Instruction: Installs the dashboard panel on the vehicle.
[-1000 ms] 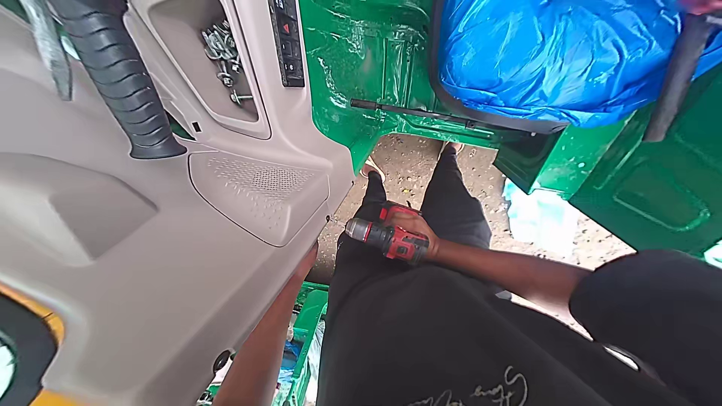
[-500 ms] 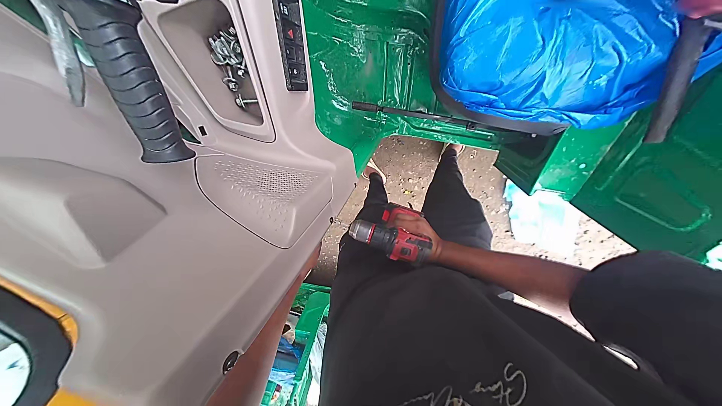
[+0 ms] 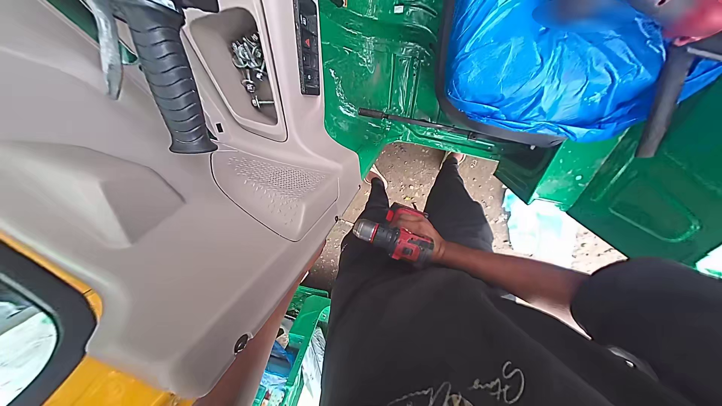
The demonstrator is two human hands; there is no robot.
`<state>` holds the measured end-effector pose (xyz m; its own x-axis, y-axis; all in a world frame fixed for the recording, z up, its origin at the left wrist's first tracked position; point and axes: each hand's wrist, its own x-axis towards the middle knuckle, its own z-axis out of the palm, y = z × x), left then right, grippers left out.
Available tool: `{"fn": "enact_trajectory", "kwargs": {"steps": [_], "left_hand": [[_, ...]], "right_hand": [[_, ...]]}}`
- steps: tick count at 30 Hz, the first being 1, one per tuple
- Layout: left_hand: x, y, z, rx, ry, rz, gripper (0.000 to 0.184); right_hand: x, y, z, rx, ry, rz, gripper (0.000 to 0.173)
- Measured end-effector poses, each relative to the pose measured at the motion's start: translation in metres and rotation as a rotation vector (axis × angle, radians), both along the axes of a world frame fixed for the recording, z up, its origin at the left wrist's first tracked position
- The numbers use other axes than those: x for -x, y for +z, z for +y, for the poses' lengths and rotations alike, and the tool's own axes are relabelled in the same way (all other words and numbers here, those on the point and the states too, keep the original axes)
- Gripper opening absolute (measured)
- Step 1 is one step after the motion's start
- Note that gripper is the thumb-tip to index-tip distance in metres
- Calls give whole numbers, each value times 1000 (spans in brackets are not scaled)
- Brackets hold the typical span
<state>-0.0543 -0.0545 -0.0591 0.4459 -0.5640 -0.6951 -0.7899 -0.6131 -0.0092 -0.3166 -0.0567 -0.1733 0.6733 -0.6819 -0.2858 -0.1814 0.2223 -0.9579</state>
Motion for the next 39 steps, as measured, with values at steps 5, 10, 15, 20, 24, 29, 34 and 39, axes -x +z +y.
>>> {"fn": "enact_trajectory", "kwargs": {"steps": [5,10,15,20,24,29,34,39], "left_hand": [[15,24,-41,-256,105,35,47],[40,33,-41,-23,49,-18,48],[14,-64,31,169,322,88,33],[147,-84,-28,243,782,719,22],[246,-80,-169,398,889,1048,37],[332,-59,-313,478,835,1315,45],[358,-26,-347,511,494,1094,73],[265,39,-273,833,82,468,57]], "right_hand": [[3,-12,-5,108,40,-44,44],[31,17,-54,237,193,68,43],[95,65,-106,352,271,532,46],[175,101,-144,40,-8,790,45],[223,110,-157,-42,-232,835,45],[253,123,-154,-61,-402,775,47],[265,116,-134,-55,-506,657,50],[279,125,-120,16,-507,556,46]]}}
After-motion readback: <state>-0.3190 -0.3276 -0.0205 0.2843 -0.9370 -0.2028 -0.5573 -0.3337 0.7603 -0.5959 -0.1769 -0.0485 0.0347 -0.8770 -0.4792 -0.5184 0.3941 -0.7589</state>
